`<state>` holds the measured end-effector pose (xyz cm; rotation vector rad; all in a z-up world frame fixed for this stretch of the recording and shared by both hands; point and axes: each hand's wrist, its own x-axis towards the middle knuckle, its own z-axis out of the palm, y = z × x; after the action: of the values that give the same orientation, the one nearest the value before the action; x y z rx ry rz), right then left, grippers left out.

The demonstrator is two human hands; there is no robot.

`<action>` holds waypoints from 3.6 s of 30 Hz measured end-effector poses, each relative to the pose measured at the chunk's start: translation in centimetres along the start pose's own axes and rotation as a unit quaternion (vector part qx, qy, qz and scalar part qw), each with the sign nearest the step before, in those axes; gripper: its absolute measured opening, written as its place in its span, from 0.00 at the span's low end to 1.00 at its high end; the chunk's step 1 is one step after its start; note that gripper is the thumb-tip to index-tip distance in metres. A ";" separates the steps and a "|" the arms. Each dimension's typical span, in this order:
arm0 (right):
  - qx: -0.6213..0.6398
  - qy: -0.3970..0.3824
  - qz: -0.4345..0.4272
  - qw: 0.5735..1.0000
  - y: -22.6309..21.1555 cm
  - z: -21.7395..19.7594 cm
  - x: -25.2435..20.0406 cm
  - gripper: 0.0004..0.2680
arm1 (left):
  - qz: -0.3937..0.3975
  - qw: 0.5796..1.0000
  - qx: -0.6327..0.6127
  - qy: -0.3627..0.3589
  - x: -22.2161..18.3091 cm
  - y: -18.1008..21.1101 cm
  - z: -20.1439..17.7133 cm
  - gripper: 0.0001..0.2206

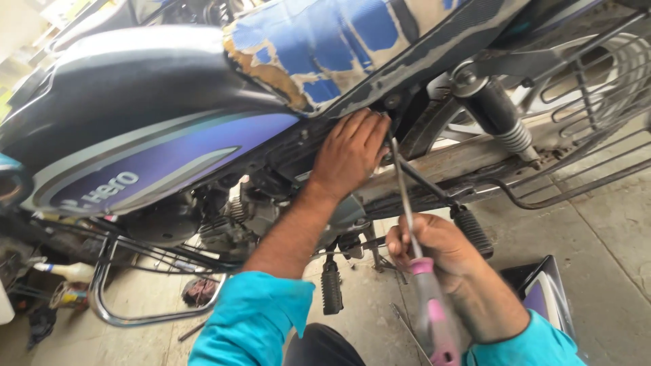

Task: The person uses a T-handle wrench and a screwdriver to unscrew a side panel from a motorcycle. After removing the panel and an inner cover, they extract the air filter and shake it out.

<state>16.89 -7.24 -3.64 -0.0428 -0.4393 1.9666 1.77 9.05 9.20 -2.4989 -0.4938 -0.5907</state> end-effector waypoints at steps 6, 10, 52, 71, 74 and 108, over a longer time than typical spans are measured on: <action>0.051 -0.030 0.026 0.998 -1.5 2.7 0.4 0.13 | -0.157 0.984 0.083 0.020 0.6 1.8 3.2 0.21; 0.012 0.034 0.045 0.998 -2.4 3.6 0.4 0.18 | -0.194 0.976 0.091 0.040 0.9 2.7 3.0 0.13; 0.058 -0.024 0.022 0.998 -2.4 -0.5 0.5 0.17 | -0.217 0.967 0.110 0.074 0.8 3.1 3.8 0.10; 0.171 -0.106 0.034 0.979 -2.3 1.4 1.0 0.14 | -0.220 0.965 0.126 0.061 0.6 3.1 4.4 0.10; 0.102 -0.051 0.028 0.993 -2.8 1.9 0.8 0.18 | -0.216 0.964 0.137 0.065 0.5 3.2 4.2 0.09; 0.131 -0.106 0.018 0.986 -2.5 0.4 0.8 0.13 | -0.215 0.968 0.120 0.058 0.4 3.0 4.4 0.09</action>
<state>18.61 -5.79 -2.32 0.3307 -0.3138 2.0576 4.81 9.22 4.80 -2.1215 -1.0100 -0.7820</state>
